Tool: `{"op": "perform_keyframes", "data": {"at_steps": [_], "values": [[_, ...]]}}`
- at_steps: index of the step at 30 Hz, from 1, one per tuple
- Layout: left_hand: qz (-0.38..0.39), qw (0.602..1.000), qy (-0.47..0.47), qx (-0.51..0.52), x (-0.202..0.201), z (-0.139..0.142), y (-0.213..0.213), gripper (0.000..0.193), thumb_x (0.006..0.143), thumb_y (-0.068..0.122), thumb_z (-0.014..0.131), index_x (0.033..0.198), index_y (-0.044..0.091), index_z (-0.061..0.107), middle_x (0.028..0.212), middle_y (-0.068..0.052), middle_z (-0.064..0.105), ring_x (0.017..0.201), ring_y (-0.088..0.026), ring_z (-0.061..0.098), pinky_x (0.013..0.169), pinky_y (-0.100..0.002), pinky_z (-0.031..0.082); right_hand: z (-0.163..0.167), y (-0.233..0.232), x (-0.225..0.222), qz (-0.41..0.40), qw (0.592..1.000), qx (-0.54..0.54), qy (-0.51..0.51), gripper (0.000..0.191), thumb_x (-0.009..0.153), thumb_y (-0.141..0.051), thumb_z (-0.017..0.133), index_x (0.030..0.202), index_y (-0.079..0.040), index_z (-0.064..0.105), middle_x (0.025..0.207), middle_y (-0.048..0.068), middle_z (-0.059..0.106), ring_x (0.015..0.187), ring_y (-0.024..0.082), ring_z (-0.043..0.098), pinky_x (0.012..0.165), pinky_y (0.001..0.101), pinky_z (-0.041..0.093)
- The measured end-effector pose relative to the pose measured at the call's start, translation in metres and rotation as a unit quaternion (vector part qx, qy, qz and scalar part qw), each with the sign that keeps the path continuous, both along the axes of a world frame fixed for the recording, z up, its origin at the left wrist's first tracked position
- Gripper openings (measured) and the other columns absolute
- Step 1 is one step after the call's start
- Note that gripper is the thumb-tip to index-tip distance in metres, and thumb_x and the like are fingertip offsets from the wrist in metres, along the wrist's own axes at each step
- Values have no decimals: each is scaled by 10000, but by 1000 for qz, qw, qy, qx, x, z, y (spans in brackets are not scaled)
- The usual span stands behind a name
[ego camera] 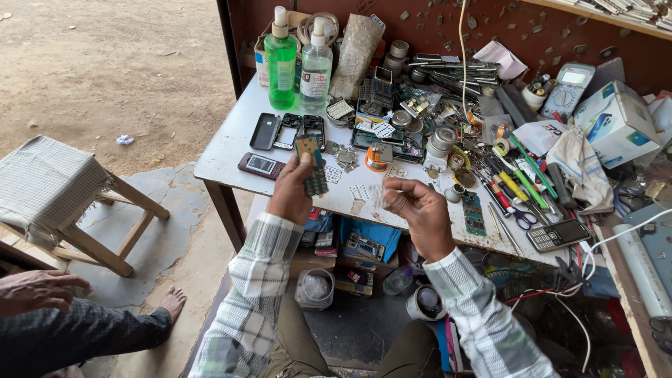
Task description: The person disassembles a mobile phone, removes the circuit board, and uses a hot air gun and tweezers to work on the board. They then place a keypad onto the board and continue adjusting components.
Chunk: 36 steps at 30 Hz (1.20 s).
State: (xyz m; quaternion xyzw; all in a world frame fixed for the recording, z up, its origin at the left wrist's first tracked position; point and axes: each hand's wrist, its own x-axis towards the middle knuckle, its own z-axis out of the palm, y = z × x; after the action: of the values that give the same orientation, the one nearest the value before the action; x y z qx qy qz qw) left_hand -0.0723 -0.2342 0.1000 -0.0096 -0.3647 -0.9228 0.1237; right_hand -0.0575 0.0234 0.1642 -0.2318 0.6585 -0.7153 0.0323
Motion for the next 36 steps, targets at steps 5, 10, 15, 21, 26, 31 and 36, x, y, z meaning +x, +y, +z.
{"op": "perform_keyframes", "data": {"at_steps": [5,10,15,21,26,31,36], "values": [[-6,1000,-8,-3,62,17,22,312,966,173,682,1248,51,628,1063,-45,711,923,-131,691,792,-295,589,-17,-5,36,-31,999,-34,-25,348,958,-159,701,1266,-2,658,1114,105,726,980,159,712,888,327,629],[65,996,-37,42,120,12,31,306,926,76,698,1220,45,617,1089,-83,741,949,-184,758,814,-363,664,-53,-11,73,-2,989,-129,-69,268,1017,-161,681,1226,-7,613,1038,68,690,922,166,716,792,336,647],[146,987,-32,60,167,-15,28,322,939,43,709,1241,29,597,1075,-105,727,912,-214,734,756,-370,658,-91,-28,103,20,995,-35,-95,390,970,-123,691,1331,-11,594,985,93,711,840,164,710,724,331,654],[217,972,-59,65,208,-35,14,258,949,42,678,1177,20,560,1041,-111,714,885,-222,756,756,-390,664,-104,-52,127,101,989,-30,-99,504,914,-37,729,1376,35,543,1163,137,697,1031,176,716,884,323,636],[287,957,-36,25,231,-34,16,280,962,22,694,1196,23,539,1045,-117,707,873,-177,717,773,-343,618,-85,-64,138,127,992,10,4,526,914,-27,745,1385,44,523,1244,166,690,1122,218,717,943,318,615],[335,942,-20,12,243,-19,29,332,930,7,701,1218,22,536,1057,-102,713,908,-140,714,801,-293,619,-60,-76,146,118,984,71,110,510,903,-83,784,1354,3,562,1216,144,718,1087,187,745,915,301,640],[335,941,6,-42,257,8,38,358,957,-2,705,1262,2,516,1071,-112,716,921,-132,706,809,-279,599,-33,-80,147,69,923,109,363,486,864,-170,857,1280,-91,617,1281,118,607,1005,168,694,832,288,624]]}}
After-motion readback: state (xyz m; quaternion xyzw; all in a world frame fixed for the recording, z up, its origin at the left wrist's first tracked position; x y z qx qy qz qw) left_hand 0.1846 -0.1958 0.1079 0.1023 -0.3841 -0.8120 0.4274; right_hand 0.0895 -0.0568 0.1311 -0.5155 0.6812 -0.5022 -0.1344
